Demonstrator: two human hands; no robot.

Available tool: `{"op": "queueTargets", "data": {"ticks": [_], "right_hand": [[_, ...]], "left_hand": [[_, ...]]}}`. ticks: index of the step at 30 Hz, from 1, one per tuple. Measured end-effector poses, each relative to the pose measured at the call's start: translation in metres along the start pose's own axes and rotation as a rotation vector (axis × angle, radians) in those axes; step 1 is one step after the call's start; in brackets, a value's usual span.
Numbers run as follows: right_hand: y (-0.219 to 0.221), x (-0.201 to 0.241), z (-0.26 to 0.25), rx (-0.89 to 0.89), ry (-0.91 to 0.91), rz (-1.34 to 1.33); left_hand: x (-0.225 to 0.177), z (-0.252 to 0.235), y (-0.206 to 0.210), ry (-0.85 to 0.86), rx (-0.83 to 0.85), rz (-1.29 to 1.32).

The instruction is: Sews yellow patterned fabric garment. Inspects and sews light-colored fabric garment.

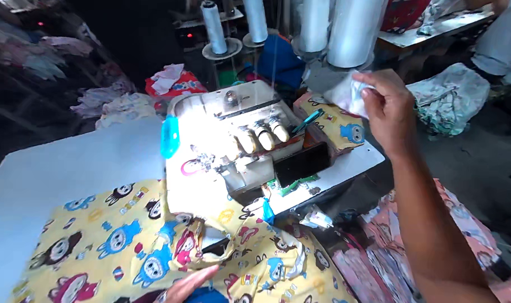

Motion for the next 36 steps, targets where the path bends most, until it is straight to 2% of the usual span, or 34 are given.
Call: {"op": "queueTargets", "data": {"ticks": [3, 6, 7, 9, 11, 13, 15, 18, 23, 26, 28, 31, 34, 36], "right_hand": [[0.018, 0.087, 0.034, 0.334, -0.123, -0.252], [0.055, 0.165, 0.081, 0.595, -0.196, -0.607], [0.069, 0.187, 0.096, 0.624, -0.203, -0.647], [0.093, 0.215, 0.117, 0.571, -0.166, -0.652], [0.114, 0.220, 0.130, 0.496, -0.010, -0.722], [0.139, 0.211, 0.145, 0.510, 0.225, -0.901], [0.166, 0.206, 0.164, 0.618, 0.425, -1.088], [0.190, 0.212, 0.187, 0.720, 0.557, -1.262], [0.191, 0.215, 0.189, 0.610, 0.615, -1.220], [0.189, 0.212, 0.185, 0.561, 0.556, -1.134], [0.187, 0.213, 0.187, 0.548, 0.533, -1.133], [0.170, 0.219, 0.186, 0.488, 0.493, -1.154], [0.155, 0.211, 0.185, 0.344, 0.456, -1.044], [0.161, 0.194, 0.186, 0.235, 0.466, -0.907]], "left_hand": [[-0.010, -0.019, 0.008, 0.008, -0.039, 0.139], [-0.011, -0.043, 0.021, 0.021, -0.096, 0.212], [-0.008, -0.049, 0.027, 0.008, -0.090, 0.207], [0.003, -0.057, 0.033, -0.094, -0.089, 0.275], [0.019, -0.059, 0.030, -0.304, -0.128, 0.366], [0.032, -0.055, 0.016, -0.449, -0.172, 0.383], [0.041, -0.049, 0.006, -0.488, -0.186, 0.472], [0.050, -0.044, -0.002, -0.463, -0.229, 0.587], [0.056, -0.040, -0.016, -0.449, -0.345, 0.575], [0.052, -0.043, -0.026, -0.386, -0.377, 0.458], [0.044, -0.047, -0.034, -0.307, -0.376, 0.291], [0.011, -0.062, -0.045, -0.126, -0.354, -0.076], [-0.025, -0.094, -0.043, 0.132, -0.289, -0.463], [-0.022, -0.122, -0.033, 0.258, -0.212, -0.620]]}}
Point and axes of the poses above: each hand's wrist, its own z-axis away from the middle knuckle, its own y-axis out of the palm, x = y × z, the point moved 9 cm from there along -z, towards the middle knuckle, and after that the axes turned 1 degree about y, right-handed, at the moved point
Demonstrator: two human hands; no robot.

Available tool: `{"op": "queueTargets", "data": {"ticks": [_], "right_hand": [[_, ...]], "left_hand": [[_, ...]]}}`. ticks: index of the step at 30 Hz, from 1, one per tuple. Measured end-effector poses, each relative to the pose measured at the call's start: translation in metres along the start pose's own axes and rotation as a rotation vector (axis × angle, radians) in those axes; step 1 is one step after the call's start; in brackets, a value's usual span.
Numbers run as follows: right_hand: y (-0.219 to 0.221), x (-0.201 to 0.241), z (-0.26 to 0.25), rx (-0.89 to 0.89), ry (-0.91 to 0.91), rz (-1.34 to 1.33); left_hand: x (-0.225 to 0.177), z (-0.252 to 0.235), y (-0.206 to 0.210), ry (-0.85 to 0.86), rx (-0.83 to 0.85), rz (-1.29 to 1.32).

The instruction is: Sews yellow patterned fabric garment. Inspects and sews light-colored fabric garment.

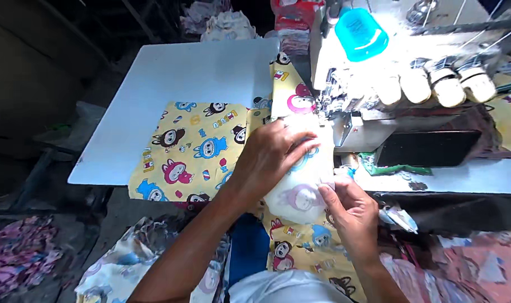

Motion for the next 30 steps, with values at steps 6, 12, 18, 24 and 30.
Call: {"op": "queueTargets", "data": {"ticks": [6, 12, 18, 24, 30], "right_hand": [[-0.007, -0.035, -0.022, -0.024, 0.064, -0.041], [-0.007, -0.039, -0.026, 0.023, 0.154, -0.240], [-0.006, -0.030, -0.032, 0.026, 0.148, -0.172], [0.002, -0.015, -0.036, 0.034, 0.098, -0.163], [0.004, -0.011, -0.038, 0.018, 0.111, -0.139]], "left_hand": [[0.023, -0.023, 0.032, 0.043, 0.090, 0.001], [0.033, -0.024, 0.027, -0.137, 0.100, -0.086], [0.043, -0.025, 0.030, -0.236, 0.023, -0.159], [0.053, -0.032, 0.031, -0.223, 0.042, -0.106], [0.082, -0.037, 0.006, -0.354, -0.053, -0.061]]}}
Point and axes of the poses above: each hand's wrist, its own z-axis away from the middle knuckle, its own y-axis out of the palm, x = y × z, the point moved 9 cm from there along -z, towards the middle knuckle, and after that the axes turned 1 degree about y, right-handed, at the moved point
